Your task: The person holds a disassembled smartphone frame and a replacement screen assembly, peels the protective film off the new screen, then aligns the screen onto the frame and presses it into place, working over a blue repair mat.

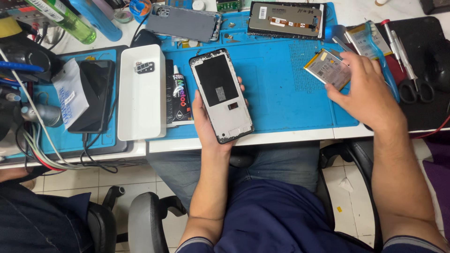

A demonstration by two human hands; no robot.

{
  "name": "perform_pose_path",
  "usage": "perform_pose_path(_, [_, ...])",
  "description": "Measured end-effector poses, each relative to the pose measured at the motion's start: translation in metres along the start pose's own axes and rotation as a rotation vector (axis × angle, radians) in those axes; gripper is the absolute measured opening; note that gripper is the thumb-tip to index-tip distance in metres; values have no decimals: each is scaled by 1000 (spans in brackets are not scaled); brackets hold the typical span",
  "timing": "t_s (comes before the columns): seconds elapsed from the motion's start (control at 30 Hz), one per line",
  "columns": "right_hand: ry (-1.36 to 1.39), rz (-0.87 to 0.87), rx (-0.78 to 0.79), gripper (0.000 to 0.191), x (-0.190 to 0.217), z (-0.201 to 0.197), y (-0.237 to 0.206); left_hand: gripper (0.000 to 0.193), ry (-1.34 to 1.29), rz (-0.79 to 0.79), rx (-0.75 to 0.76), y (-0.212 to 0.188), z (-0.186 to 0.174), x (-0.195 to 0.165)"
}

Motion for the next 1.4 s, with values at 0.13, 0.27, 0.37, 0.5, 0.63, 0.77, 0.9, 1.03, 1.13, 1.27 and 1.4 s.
perform_pose_path(0.13, [-92,-228,-13,74,7,-23,4,65,-14,-5,-15,3,-2,0])
perform_pose_path(0.27, [-55,-315,64,61,13,-53,27,66,41,0,-15,1,-5,3])
perform_pose_path(0.37, [-162,-377,89,61,19,-47,83,67,-3,-25,19,3,-7,4])
perform_pose_path(0.5, [-172,-337,201,74,18,-10,155,76,-16,-26,58,4,-10,2])
perform_pose_path(0.63, [-149,-363,209,83,14,9,178,78,46,-4,13,6,-13,3])
perform_pose_path(0.77, [-132,-291,249,93,14,10,183,73,47,-36,7,9,-16,6])
perform_pose_path(0.9, [-181,-242,243,104,16,18,184,72,103,-40,-14,6,-20,7])
perform_pose_path(1.03, [-45,-297,207,97,15,14,180,72,62,-24,41,5,-21,5])
perform_pose_path(1.13, [179,-262,201,89,18,7,175,72,90,-12,45,5,-22,3])
perform_pose_path(1.27, [798,-140,364,65,17,3,173,70,120,-8,-2,9,-22,0])
perform_pose_path(1.4, [1254,-128,513,53,7,-3,173,71,135,1,15,8,-21,-2])
Point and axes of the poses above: each hand's wrist, its own y-axis towards the middle knuckle, its own z-axis out of the palm, x = y × z, the point moved 1 cm from there along y, towards the middle knuckle, and after that the axes turned 1 degree about y, right-handed, at the moved point
